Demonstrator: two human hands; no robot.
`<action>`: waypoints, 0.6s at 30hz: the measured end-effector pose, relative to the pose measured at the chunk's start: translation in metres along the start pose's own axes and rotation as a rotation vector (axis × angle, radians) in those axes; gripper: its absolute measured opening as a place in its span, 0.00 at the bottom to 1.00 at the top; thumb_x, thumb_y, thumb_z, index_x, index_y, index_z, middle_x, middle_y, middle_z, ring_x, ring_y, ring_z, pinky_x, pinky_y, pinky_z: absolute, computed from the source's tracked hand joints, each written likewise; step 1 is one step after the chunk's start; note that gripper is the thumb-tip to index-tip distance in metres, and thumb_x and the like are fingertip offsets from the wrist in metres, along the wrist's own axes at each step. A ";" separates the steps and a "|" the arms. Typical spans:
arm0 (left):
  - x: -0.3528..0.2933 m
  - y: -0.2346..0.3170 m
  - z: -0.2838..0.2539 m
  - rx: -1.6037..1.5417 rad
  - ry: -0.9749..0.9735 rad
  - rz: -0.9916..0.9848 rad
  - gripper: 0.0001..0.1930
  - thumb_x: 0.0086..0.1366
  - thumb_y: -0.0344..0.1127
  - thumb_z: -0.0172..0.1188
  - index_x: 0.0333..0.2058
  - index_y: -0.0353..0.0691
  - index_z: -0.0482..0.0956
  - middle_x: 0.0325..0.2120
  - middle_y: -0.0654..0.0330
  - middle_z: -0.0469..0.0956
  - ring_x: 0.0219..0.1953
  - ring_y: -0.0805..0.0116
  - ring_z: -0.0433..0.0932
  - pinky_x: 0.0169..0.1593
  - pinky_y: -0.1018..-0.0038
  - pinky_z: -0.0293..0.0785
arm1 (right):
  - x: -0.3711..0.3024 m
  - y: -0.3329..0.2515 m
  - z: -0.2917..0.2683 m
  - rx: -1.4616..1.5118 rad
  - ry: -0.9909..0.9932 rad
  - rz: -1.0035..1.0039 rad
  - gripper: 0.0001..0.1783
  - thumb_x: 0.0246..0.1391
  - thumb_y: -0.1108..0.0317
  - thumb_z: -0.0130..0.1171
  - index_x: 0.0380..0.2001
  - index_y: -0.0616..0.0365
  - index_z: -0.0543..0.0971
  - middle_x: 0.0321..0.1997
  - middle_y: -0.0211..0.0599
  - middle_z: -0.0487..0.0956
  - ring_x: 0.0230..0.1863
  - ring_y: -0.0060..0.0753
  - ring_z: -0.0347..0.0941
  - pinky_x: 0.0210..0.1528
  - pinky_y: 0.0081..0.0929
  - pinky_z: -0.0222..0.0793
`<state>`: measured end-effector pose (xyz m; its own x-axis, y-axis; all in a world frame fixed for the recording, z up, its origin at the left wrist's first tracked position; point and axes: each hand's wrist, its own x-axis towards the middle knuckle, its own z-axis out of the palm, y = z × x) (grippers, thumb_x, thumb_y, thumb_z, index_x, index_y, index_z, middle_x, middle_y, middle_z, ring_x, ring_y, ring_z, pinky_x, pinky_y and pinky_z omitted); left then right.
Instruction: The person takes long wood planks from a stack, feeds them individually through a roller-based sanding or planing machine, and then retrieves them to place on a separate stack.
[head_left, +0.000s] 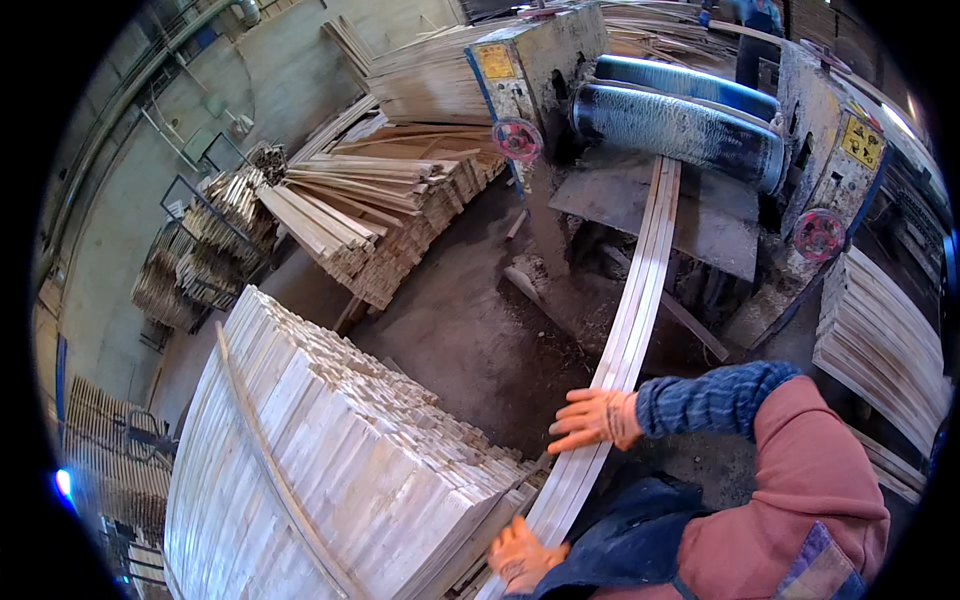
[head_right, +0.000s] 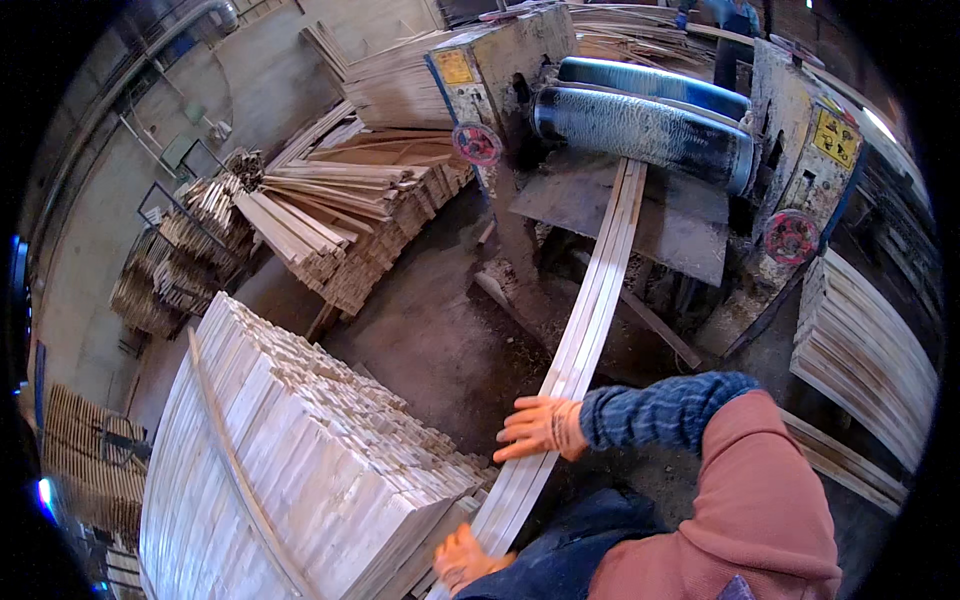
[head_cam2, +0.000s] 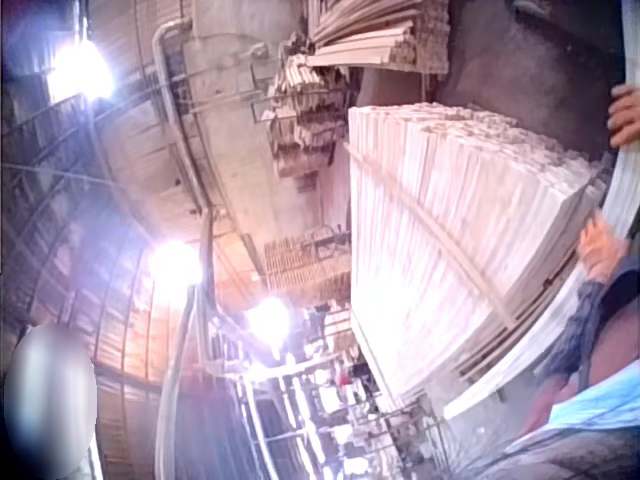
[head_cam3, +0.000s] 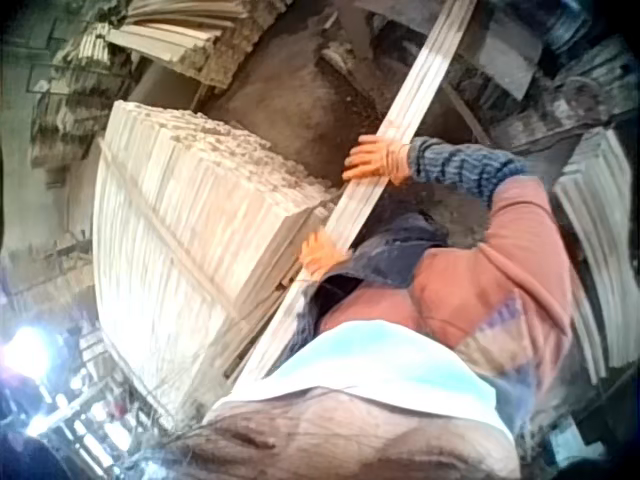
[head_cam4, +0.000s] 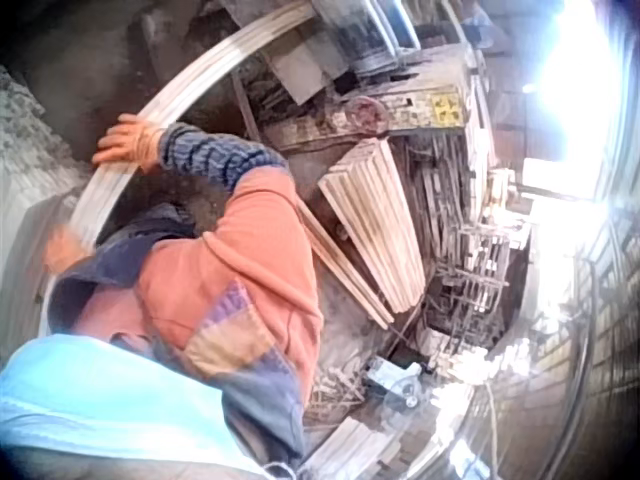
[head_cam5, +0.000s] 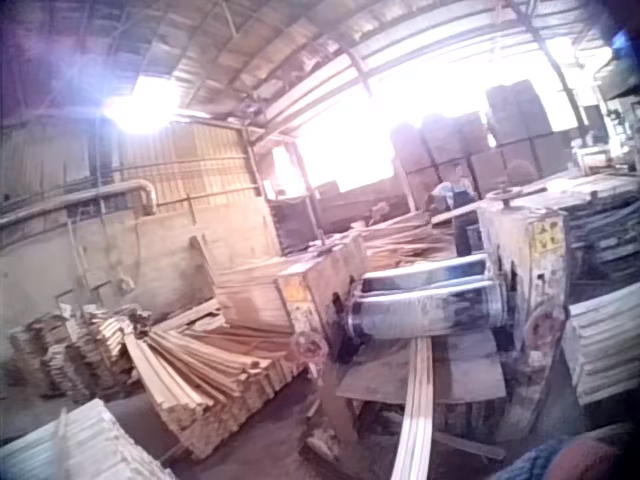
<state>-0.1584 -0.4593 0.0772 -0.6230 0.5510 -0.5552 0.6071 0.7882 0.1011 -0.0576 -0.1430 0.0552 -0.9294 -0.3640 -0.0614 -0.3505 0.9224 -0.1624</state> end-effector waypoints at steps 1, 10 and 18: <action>0.010 0.013 0.004 -0.011 0.038 0.042 0.54 0.43 0.59 0.78 0.66 0.38 0.70 0.56 0.48 0.78 0.62 0.44 0.73 0.67 0.50 0.66 | 0.004 -0.001 0.001 0.002 -0.089 0.031 0.71 0.28 0.66 0.79 0.79 0.33 0.54 0.71 0.40 0.72 0.73 0.48 0.67 0.78 0.53 0.53; -0.016 -0.047 0.026 -0.137 0.276 0.137 0.61 0.48 0.65 0.75 0.74 0.39 0.58 0.64 0.43 0.72 0.67 0.43 0.69 0.73 0.51 0.58 | -0.023 0.049 -0.025 -0.022 -0.263 0.259 0.59 0.32 0.64 0.85 0.72 0.34 0.67 0.69 0.38 0.76 0.73 0.44 0.67 0.83 0.53 0.42; -0.092 -0.219 0.053 0.013 0.322 -0.160 0.51 0.46 0.57 0.78 0.68 0.46 0.68 0.62 0.51 0.75 0.66 0.46 0.70 0.75 0.53 0.56 | -0.061 0.069 0.019 -0.047 0.073 0.636 0.70 0.16 0.77 0.78 0.73 0.43 0.63 0.79 0.42 0.61 0.83 0.55 0.47 0.85 0.51 0.39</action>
<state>-0.2073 -0.6970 0.0627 -0.8328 0.4810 -0.2740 0.4945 0.8689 0.0224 -0.0233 -0.0596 0.0287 -0.9624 0.2643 -0.0636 0.2686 0.9605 -0.0727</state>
